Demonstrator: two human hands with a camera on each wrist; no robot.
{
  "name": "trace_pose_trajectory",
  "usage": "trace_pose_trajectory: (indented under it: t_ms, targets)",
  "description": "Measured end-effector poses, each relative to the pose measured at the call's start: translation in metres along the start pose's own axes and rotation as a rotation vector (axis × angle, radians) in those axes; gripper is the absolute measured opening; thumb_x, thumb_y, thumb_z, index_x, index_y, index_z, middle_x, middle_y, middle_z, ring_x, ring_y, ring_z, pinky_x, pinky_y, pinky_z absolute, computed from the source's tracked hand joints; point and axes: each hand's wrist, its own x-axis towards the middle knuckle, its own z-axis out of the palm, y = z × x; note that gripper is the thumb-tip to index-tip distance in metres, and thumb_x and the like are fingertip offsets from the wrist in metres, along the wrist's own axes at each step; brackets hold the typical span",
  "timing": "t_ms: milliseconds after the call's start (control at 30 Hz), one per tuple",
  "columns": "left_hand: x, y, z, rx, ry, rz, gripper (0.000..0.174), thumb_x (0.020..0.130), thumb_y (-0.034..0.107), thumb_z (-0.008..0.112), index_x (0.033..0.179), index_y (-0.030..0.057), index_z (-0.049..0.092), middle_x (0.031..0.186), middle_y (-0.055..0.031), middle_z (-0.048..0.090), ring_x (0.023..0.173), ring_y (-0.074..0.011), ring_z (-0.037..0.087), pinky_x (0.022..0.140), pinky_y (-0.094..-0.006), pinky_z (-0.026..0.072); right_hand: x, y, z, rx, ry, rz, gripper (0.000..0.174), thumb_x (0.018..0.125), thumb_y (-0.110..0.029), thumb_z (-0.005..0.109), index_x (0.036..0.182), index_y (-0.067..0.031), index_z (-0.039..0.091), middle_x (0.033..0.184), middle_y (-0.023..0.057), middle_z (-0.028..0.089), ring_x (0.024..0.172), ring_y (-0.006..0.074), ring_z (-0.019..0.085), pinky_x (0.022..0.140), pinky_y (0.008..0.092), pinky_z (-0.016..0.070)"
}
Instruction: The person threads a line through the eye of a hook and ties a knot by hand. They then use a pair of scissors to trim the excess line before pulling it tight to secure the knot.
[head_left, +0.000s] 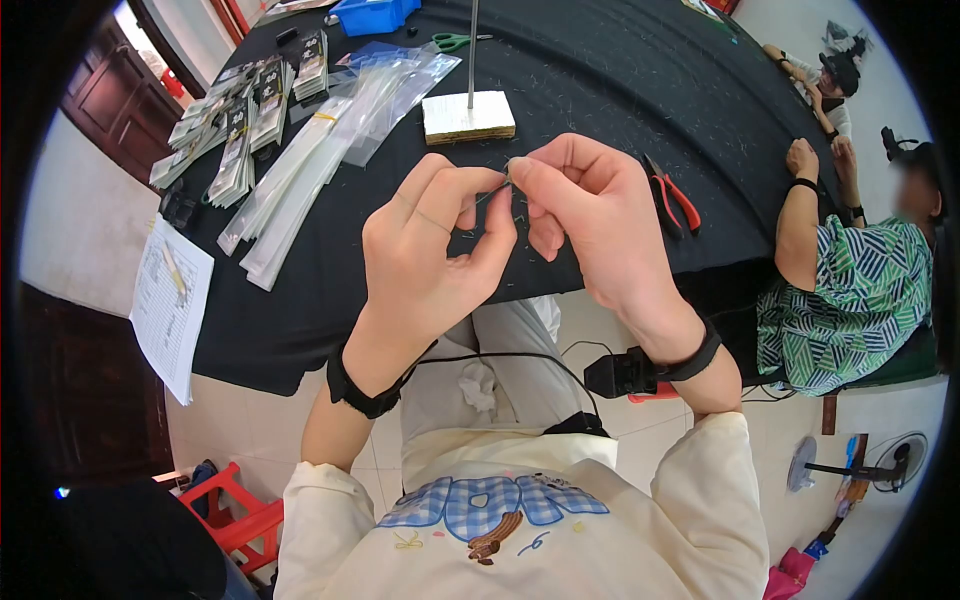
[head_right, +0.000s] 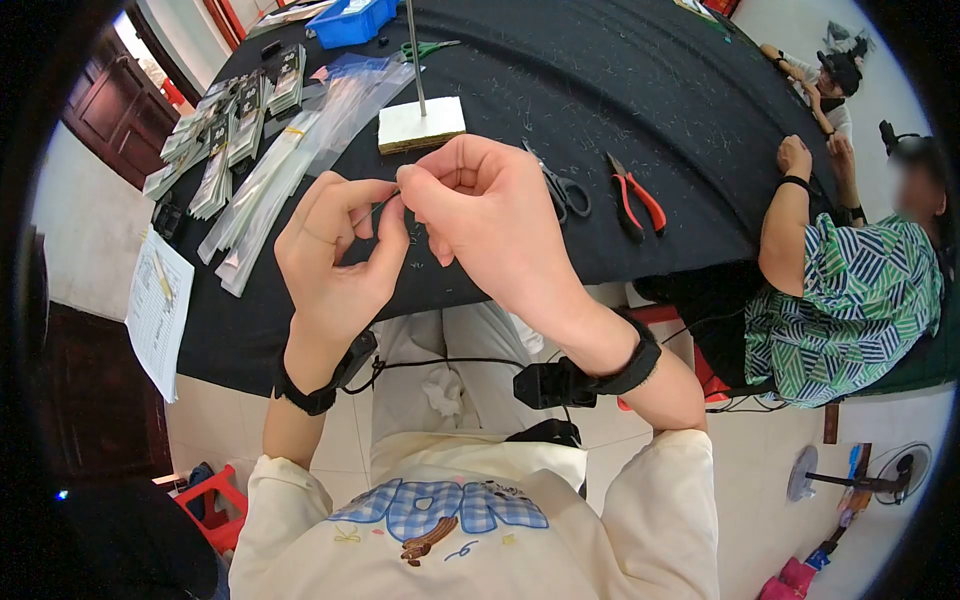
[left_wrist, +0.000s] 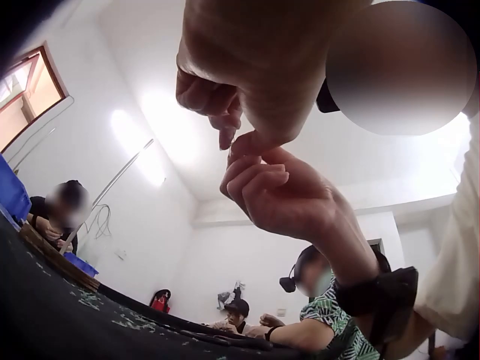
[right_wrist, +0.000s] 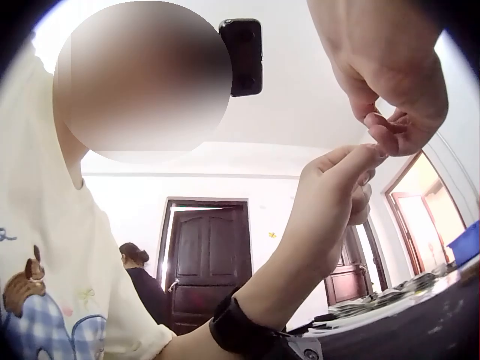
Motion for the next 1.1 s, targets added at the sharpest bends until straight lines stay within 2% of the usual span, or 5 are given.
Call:
trace_pose_trajectory:
  t_ms: [167,300,900,967,1100]
  targets:
    - [-0.001,-0.001,0.002,-0.022,0.012,-0.005,0.018,0.062,-0.006,0.064,0.074,0.0049,0.055,0.059,-0.0019,0.044,0.045,-0.011,0.044,0.039,-0.0231,0.0358,0.001,-0.001,0.004,0.005,0.027,0.004,0.012,0.08,-0.009,0.058,0.074,0.0015,0.055,0.055,0.001,0.051,0.042,0.0045,0.043,0.039,0.0183,0.0335]
    - [-0.002,-0.001,0.002,-0.054,0.018,-0.005,0.017,0.063,-0.007,0.063,0.073,0.0041,0.055,0.059,-0.0025,0.045,0.045,-0.0117,0.044,0.04,-0.0231,0.0358,0.001,0.004,0.002,-0.034,-0.004,-0.005,0.015,0.08,-0.011,0.057,0.077,0.0038,0.054,0.064,0.0049,0.059,0.044,0.0038,0.045,0.039,0.0175,0.0355]
    - [-0.007,-0.001,-0.004,-0.381,-0.081,-0.352,0.005,0.071,-0.004,0.059,0.072,0.0004,0.059,0.057,0.0009,0.044,0.045,-0.002,0.035,0.04,-0.0182,0.0227,0.002,-0.004,0.002,0.071,-0.004,0.169,0.013,0.074,-0.009,0.057,0.072,0.0035,0.053,0.053,0.0011,0.049,0.04,0.0052,0.041,0.037,0.0198,0.0319]
    - [-0.007,-0.002,-0.004,-0.456,-0.094,-0.392,0.003,0.074,-0.002,0.058,0.073,0.0001,0.059,0.058,0.0022,0.047,0.047,-0.0008,0.035,0.041,-0.0172,0.0229,0.002,-0.007,0.005,0.088,0.026,0.229,0.019,0.077,-0.009,0.058,0.062,-0.0063,0.047,0.05,-0.0029,0.041,0.039,0.0044,0.036,0.038,0.0203,0.0286]
    - [-0.008,-0.001,-0.007,-0.532,-0.141,-0.462,0.003,0.076,-0.001,0.057,0.074,0.0,0.059,0.06,0.0031,0.049,0.048,0.0002,0.035,0.042,-0.0164,0.023,0.002,-0.007,0.001,0.121,-0.023,0.236,0.012,0.074,-0.008,0.058,0.071,0.0032,0.054,0.053,0.0007,0.047,0.041,0.0053,0.04,0.038,0.0206,0.0317]
